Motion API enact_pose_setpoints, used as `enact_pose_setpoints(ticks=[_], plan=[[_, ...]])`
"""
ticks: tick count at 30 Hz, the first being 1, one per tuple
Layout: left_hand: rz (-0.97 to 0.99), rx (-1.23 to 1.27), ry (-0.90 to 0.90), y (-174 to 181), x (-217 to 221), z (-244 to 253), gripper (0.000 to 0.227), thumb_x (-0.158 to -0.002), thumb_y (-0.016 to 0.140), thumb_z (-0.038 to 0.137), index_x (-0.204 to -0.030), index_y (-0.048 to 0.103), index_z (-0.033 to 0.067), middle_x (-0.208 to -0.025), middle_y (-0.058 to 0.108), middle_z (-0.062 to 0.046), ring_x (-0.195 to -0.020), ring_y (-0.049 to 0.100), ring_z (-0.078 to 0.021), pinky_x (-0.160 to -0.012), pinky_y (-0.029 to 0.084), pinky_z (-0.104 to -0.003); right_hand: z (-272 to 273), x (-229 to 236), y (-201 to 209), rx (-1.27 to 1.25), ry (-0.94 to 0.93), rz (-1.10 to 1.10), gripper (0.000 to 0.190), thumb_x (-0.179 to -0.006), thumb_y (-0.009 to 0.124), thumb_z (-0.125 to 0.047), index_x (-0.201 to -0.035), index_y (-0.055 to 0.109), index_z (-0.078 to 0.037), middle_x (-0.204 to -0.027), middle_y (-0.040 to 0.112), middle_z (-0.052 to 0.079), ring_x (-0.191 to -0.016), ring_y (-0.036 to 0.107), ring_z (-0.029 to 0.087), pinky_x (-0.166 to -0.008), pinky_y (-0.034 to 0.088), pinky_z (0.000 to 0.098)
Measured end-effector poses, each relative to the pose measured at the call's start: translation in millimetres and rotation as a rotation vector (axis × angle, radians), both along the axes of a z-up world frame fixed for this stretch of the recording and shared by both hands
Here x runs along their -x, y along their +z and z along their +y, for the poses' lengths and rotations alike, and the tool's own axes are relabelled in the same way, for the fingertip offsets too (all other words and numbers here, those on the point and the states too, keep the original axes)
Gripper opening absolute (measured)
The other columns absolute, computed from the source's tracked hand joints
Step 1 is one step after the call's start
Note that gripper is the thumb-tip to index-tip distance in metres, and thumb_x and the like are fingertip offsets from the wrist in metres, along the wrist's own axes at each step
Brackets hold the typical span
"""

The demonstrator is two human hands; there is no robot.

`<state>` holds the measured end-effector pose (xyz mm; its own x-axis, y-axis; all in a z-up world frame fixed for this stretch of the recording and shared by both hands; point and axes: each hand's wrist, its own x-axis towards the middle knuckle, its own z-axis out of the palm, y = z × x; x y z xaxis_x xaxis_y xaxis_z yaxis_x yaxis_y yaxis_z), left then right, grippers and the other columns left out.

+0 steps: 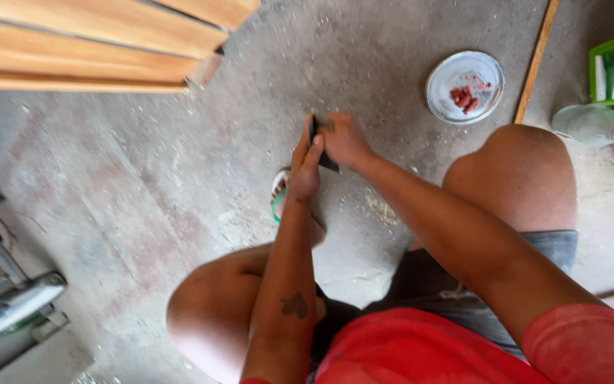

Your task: The person walks through a workshop carrying a small container and a stick, then sits on the floor to sand a piece of sandpaper against the concrete. They repeatedly rub the sandpaper on the floor and inspect it, then apply a brown paste from a bucket onto the sandpaper.

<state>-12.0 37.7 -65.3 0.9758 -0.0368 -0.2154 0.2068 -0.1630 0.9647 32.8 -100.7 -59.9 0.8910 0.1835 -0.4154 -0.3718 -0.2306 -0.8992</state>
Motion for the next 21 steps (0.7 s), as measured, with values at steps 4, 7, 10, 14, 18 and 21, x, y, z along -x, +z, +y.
enact_pose_setpoints(ticks=[4, 7, 10, 14, 18, 21], plan=[[0.09, 0.438, 0.2, -3.8, -23.9, 6.6, 0.07, -0.107, 0.048, 0.044, -0.159, 0.036, -0.0021, -0.155, 0.049, -0.017, -0.144, 0.044, -0.0292, -0.122, 0.031, -0.039, 6.1, 1.9, 13.1, -0.115, -0.031, -0.644, 0.026, -0.085, 0.059, -0.009, -0.106, 0.07, 0.003, -0.097, 0.069, 0.024, -0.089, 0.067, 0.039, -0.076, 0.053, 0.0471], [0.111, 0.231, 0.083, -3.3, -10.5, -1.1, 0.074, -0.109, 0.047, 0.047, -0.161, 0.035, -0.0045, -0.157, 0.048, -0.019, -0.146, 0.043, -0.0299, -0.123, 0.031, -0.04, 2.0, 3.9, 15.5, -0.114, -0.025, -0.297, 0.022, -0.089, 0.058, -0.007, -0.105, 0.069, 0.003, -0.1, 0.071, 0.022, -0.09, 0.067, 0.034, -0.076, 0.054, 0.045], [0.131, -0.054, 0.053, 8.3, 5.4, -1.7, 0.074, -0.107, 0.047, 0.047, -0.161, 0.03, -0.0008, -0.156, 0.047, -0.017, -0.145, 0.042, -0.0266, -0.12, 0.032, -0.039, -2.9, -6.9, 16.7, -0.214, 0.045, 0.086, 0.019, -0.095, 0.058, -0.007, -0.107, 0.069, 0.002, -0.099, 0.075, 0.018, -0.09, 0.069, 0.026, -0.08, 0.055, 0.0418], [0.124, -0.008, 0.491, 45.1, 9.3, 35.3, 0.078, -0.103, 0.046, 0.05, -0.165, 0.023, 0.0091, -0.126, 0.046, -0.011, -0.105, 0.044, -0.0202, -0.085, 0.042, -0.036, 4.4, -17.5, 37.4, -0.557, 0.18, -0.159, 0.031, -0.092, 0.059, -0.007, -0.121, 0.069, -0.004, -0.108, 0.075, 0.007, -0.1, 0.069, 0.016, -0.089, 0.054, 0.0349], [0.178, -0.027, 0.665, 90.7, 22.5, 54.3, 0.084, -0.101, 0.05, 0.064, -0.158, 0.047, 0.0017, -0.099, 0.047, -0.004, -0.07, 0.04, -0.0128, -0.051, 0.035, -0.031, -7.9, -21.6, 75.6, -0.84, 0.105, 0.196, 0.026, -0.083, 0.075, -0.002, -0.109, 0.074, 0.003, -0.102, 0.075, 0.013, -0.091, 0.07, 0.023, -0.084, 0.056, 0.0402], [-0.038, -0.403, 0.662, 116.1, 30.3, 33.0, 0.075, -0.092, 0.074, 0.054, -0.139, 0.06, -0.0035, -0.089, 0.06, -0.005, -0.073, 0.051, -0.0121, -0.06, 0.044, -0.028, -14.1, -25.6, 98.8, -1.097, 0.185, 0.339, 0.028, -0.081, 0.071, -0.004, -0.109, 0.072, 0.0, -0.097, 0.073, 0.011, -0.089, 0.071, 0.025, -0.08, 0.058, 0.041]])
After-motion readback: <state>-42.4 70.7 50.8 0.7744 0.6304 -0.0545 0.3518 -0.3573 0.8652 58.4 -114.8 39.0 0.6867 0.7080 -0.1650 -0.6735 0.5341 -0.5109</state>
